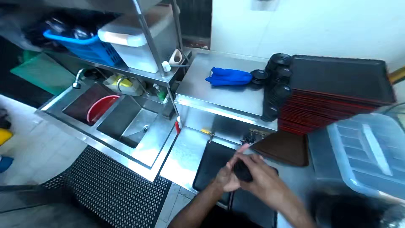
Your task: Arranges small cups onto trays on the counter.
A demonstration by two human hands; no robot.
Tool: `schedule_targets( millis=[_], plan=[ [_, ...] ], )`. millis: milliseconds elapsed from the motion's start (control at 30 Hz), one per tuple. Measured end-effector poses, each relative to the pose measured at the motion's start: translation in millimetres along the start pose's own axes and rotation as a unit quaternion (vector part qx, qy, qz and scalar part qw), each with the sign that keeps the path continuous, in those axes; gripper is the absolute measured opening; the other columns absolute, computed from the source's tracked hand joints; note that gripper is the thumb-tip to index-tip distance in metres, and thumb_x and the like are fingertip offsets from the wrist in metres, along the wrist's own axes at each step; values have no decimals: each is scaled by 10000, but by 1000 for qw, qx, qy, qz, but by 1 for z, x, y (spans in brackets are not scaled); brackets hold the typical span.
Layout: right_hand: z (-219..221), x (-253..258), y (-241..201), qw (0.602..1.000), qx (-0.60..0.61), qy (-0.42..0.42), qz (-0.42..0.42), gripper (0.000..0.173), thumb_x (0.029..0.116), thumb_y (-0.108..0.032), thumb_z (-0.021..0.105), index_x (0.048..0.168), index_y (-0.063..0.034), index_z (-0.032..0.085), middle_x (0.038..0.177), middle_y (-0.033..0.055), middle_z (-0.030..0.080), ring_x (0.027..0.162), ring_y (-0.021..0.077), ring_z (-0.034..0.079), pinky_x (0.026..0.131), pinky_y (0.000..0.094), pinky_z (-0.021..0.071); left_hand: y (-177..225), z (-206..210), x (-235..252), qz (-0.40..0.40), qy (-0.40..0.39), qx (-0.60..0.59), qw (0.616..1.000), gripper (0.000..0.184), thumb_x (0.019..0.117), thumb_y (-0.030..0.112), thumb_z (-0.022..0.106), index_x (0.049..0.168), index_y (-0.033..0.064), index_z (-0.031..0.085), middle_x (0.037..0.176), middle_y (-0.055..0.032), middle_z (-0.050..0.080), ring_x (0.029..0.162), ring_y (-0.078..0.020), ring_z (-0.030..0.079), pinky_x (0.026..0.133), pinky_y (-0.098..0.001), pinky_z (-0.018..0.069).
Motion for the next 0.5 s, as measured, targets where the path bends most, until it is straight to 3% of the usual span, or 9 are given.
schedule_targets(
  millis=[33,67,133,200,267,333,400,433,500],
  plan=[
    [14,-6,4,999,-9,50,-13,810,721,-317,899,1456,-199,579,1309,228,614,1196,447,590,977,604,523,-7,-9,-3,-11,16,8,1000,828,851,594,730,1548,245,450,1463,-66,576,1281,-215,594,1058,-433,505],
    [24,-14,10,995,-2,99,-32,841,712,-334,906,1470,-178,575,1320,245,604,1218,481,562,982,626,510,-14,-18,-9,-26,20,20,999,766,881,533,725,1534,231,462,1473,-39,561,1279,-185,584,1050,-411,505],
    [42,-30,24,989,61,122,-53,938,743,-449,879,1544,-152,493,1415,261,542,1307,507,489,1040,662,458,-30,-39,-27,-72,52,17,996,679,887,423,758,1500,270,508,1448,-19,587,1237,-193,623,966,-424,570],
    [60,-48,43,978,183,96,-21,1012,778,-540,849,1586,-108,420,1516,269,462,1390,480,429,1115,649,399,-43,-54,-49,-122,87,12,989,625,871,333,777,1453,294,553,1387,-38,629,1183,-227,653,917,-453,587],
    [72,-66,67,953,263,144,37,902,827,-470,834,1539,-48,475,1499,282,474,1354,449,477,1087,611,444,-52,-60,-66,-153,108,27,982,583,868,245,766,1425,253,593,1351,-96,648,1117,-278,686,851,-472,615],
    [93,-86,94,929,297,191,115,719,878,-372,813,1446,-5,568,1357,285,559,1175,382,601,941,532,549,-62,-63,-80,-179,113,46,976,559,887,187,739,1428,201,598,1359,-164,634,1115,-352,683,837,-528,614],
    [129,-98,117,902,368,154,164,529,919,-279,781,1349,-2,646,1154,220,675,922,281,694,790,452,608,-72,-67,-90,-196,119,80,970,524,902,134,712,1414,147,602,1347,-188,636,1097,-370,687,842,-548,608],
    [146,-102,124,882,420,136,167,426,940,-216,755,1298,1,675,1032,174,725,776,230,711,692,408,627,-76,-69,-95,-204,121,99,967,500,909,117,710,1399,130,614,1329,-187,648,1083,-368,694,842,-553,609],
    [166,-114,136,842,490,147,172,288,965,-140,712,1211,10,723,908,126,753,644,185,691,598,364,618,-83,-73,-104,-220,135,133,957,479,899,87,721,1370,108,637,1307,-180,665,1071,-368,700,836,-565,613]
  ],
)
Point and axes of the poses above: each hand's wrist, its own x-axis towards the middle knuckle, its own z-axis out of the palm, y = z × x, the point moved 9 cm from there along x, towards the middle knuckle
